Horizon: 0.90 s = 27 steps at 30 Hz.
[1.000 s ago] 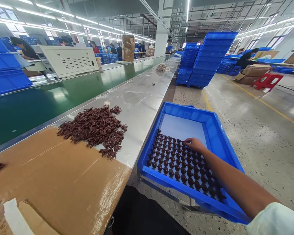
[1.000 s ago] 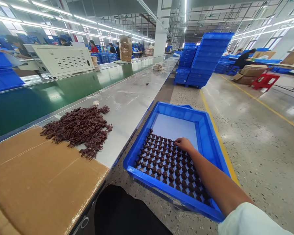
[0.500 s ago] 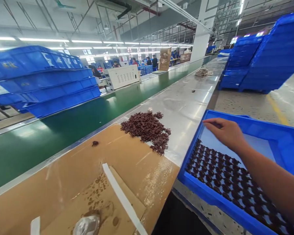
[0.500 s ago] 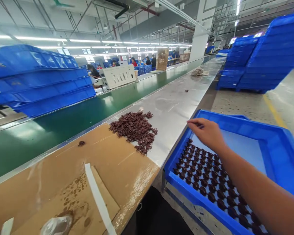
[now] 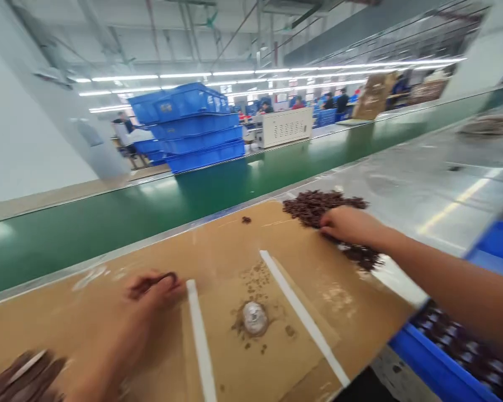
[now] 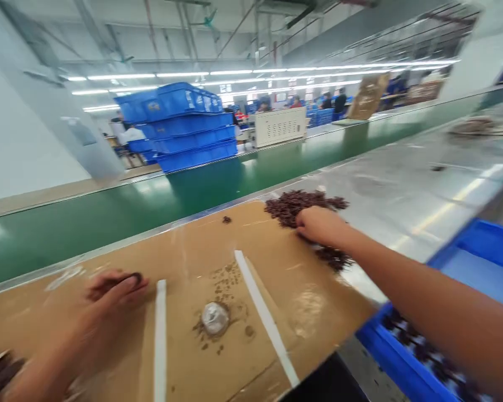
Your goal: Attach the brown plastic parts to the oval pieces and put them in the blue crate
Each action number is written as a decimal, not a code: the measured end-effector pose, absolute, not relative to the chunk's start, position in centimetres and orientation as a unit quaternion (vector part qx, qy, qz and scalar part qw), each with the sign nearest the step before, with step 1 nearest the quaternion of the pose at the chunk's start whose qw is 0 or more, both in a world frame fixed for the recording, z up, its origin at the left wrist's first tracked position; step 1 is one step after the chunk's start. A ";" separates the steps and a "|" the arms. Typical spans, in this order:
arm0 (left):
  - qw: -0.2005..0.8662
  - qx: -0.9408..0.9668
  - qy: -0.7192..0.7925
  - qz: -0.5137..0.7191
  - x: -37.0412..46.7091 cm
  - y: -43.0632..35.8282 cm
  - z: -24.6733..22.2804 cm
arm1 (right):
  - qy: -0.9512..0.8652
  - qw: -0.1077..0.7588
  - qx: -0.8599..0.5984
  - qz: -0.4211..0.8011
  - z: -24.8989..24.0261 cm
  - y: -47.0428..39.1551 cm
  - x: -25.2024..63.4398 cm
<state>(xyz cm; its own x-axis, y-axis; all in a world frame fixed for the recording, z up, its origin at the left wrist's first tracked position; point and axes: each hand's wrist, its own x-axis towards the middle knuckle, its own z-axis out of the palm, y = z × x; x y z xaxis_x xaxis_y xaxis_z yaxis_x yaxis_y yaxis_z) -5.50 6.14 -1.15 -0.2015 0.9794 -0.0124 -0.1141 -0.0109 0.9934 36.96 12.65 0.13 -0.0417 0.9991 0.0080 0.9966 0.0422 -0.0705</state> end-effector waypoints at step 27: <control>0.456 0.486 0.580 0.468 -4.3 5.4 -2.1 | -0.692 0.268 -0.350 0.571 2.8 9.6 24.1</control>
<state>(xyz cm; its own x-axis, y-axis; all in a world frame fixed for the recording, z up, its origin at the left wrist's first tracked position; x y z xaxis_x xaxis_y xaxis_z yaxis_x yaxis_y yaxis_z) -4.31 5.43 -2.11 -0.1114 0.9910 -0.0744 0.1364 0.0894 0.9866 24.13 9.63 2.81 -0.6112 0.7909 -0.0297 0.1793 0.1018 -0.9785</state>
